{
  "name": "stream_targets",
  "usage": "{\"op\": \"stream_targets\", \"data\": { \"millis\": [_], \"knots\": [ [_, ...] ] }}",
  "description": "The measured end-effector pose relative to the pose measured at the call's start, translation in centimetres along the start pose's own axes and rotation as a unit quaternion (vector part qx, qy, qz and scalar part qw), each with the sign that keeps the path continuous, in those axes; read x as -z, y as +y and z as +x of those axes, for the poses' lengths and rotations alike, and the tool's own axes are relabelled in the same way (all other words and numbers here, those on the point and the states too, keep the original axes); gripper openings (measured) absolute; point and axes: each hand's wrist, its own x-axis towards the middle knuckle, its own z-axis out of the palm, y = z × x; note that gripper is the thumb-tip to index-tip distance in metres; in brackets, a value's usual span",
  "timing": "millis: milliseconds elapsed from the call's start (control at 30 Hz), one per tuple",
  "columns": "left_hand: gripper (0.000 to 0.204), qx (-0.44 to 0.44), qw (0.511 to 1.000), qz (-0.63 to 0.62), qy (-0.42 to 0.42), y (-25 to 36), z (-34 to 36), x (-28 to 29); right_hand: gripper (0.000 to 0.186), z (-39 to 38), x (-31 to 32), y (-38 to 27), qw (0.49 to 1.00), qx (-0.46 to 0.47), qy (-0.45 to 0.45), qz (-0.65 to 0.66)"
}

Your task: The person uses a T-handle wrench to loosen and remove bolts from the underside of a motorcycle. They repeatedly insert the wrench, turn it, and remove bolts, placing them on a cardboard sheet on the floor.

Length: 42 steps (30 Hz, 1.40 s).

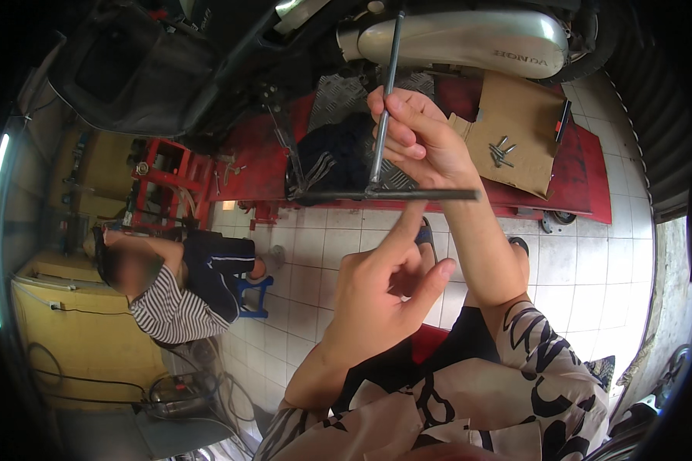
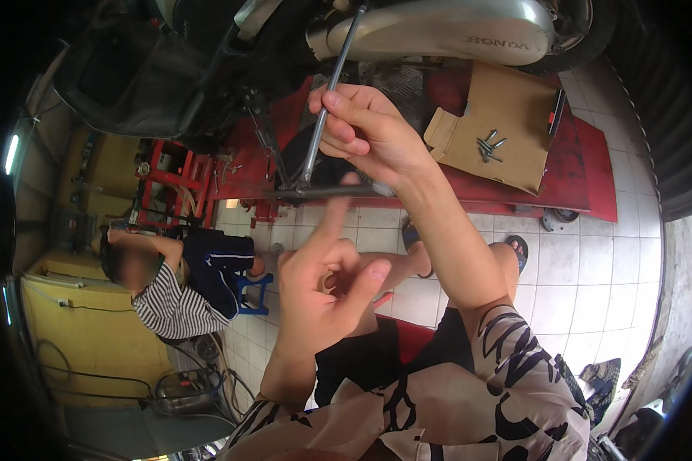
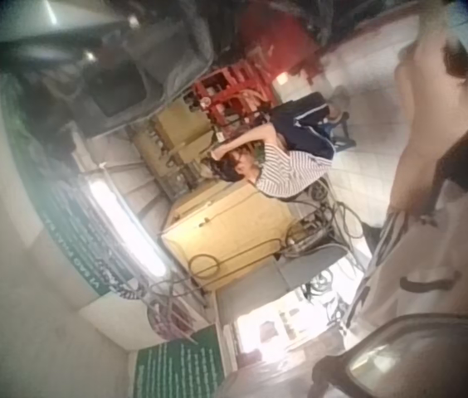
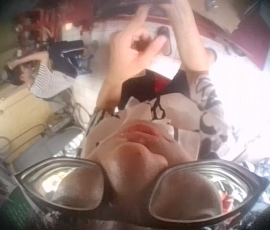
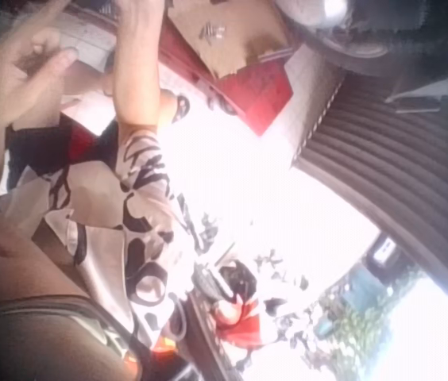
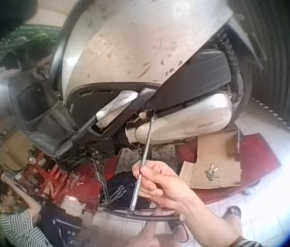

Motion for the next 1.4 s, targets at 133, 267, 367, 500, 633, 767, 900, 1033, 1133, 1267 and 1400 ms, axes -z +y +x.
{"op": "stream_targets", "data": {
  "millis": [133, 267, 367, 500, 633, 767, 900, 1033, 1133, 1267, 1400],
  "knots": [
    [0.058, 0.065, 0.991, -0.055, 0.104, 0.8, 0.4, -0.5, 0.02, -0.3, 0.0, -0.6, 1.0, 0.002, 0.02, -0.017],
    [0.067, 0.078, 0.994, -0.045, -0.064, -1.0, -0.2, 0.0, 0.02, -0.3, 0.3, -0.6, 1.0, 0.016, -0.005, 0.007],
    [0.068, -0.003, 0.998, -0.063, -0.008, 0.1, -0.1, 0.1, 0.021, -0.3, 0.1, -0.6, 1.0, 0.021, 0.006, -0.02],
    [0.073, 0.069, 0.982, -0.12, 0.127, -1.2, -0.5, -1.0, 0.02, -0.2, -0.2, -0.7, 0.999, 0.029, 0.014, -0.036],
    [0.081, -0.074, 0.99, 0.057, -0.105, -2.2, -0.5, -0.4, 0.019, -0.3, 0.3, -1.1, 0.999, 0.032, 0.007, -0.023],
    [0.068, 0.019, 0.987, -0.138, 0.076, 0.7, -0.4, -0.6, 0.019, -0.2, 0.1, -0.8, 0.998, 0.038, 0.012, -0.04],
    [0.068, 0.069, 0.991, 0.025, -0.114, -1.3, -0.3, 0.6, 0.02, -0.5, 0.1, -1.3, 0.998, 0.041, 0.041, -0.025],
    [0.056, -0.011, 0.993, -0.088, -0.084, 0.2, -0.5, 0.0, 0.019, -0.4, 0.5, -0.7, 0.998, 0.043, 0.033, -0.026],
    [0.046, 0.114, 0.989, -0.096, 0.012, -0.5, -0.4, 0.9, 0.021, -0.5, 0.7, -1.2, 0.998, 0.044, 0.035, -0.024],
    [0.047, -0.06, 0.898, -0.14, -0.413, -0.8, -1.1, 1.8, 0.023, -0.5, 0.5, -1.1, 0.997, 0.045, 0.059, -0.023],
    [0.034, -0.167, 0.94, -0.185, -0.231, -1.5, 1.1, 4.4, 0.025, -1.3, 1.2, -1.2, 0.995, 0.017, 0.101, -0.019]
  ]
}}
